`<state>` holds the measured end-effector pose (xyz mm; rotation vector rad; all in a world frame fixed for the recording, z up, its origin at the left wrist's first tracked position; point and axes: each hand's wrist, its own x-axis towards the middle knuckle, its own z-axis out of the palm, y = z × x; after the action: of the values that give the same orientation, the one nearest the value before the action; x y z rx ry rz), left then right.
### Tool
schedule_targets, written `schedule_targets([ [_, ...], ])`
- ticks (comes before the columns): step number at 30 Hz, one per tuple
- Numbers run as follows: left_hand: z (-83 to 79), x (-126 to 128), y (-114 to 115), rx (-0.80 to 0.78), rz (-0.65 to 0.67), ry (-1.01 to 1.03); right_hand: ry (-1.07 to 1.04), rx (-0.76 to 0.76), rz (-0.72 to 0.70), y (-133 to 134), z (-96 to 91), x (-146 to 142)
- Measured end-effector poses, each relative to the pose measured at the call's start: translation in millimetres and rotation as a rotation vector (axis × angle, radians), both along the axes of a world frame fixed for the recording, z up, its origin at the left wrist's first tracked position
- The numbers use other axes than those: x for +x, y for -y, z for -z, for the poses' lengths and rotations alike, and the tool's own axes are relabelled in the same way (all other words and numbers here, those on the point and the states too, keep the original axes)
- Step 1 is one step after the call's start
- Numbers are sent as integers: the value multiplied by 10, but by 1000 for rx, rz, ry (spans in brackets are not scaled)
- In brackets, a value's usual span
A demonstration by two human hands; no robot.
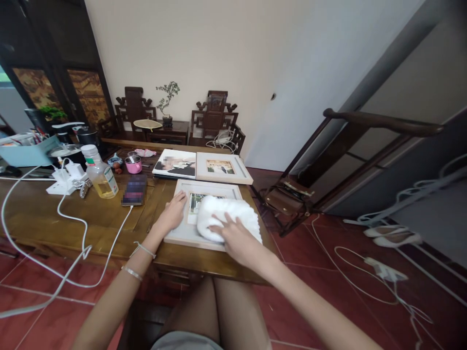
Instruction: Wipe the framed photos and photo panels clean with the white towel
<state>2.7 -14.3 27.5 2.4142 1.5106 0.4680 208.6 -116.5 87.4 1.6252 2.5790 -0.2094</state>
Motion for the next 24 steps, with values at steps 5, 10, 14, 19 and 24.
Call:
schedule_targets([
  [5, 4, -10, -14, -2, 8, 45, 41, 253, 146, -852, 180, 123],
  [10, 98, -29, -75, 37, 17, 111, 87, 222, 95, -1148, 155, 83],
  [14, 158, -36, -107, 46, 0, 121, 60, 84, 13, -682, 41, -1],
  [19, 166, -31, -102, 61, 9, 103, -7, -184, -109, 128, -278, -49],
  [24, 147, -34, -93, 69, 24, 87, -63, -157, -87, 251, -236, -102],
])
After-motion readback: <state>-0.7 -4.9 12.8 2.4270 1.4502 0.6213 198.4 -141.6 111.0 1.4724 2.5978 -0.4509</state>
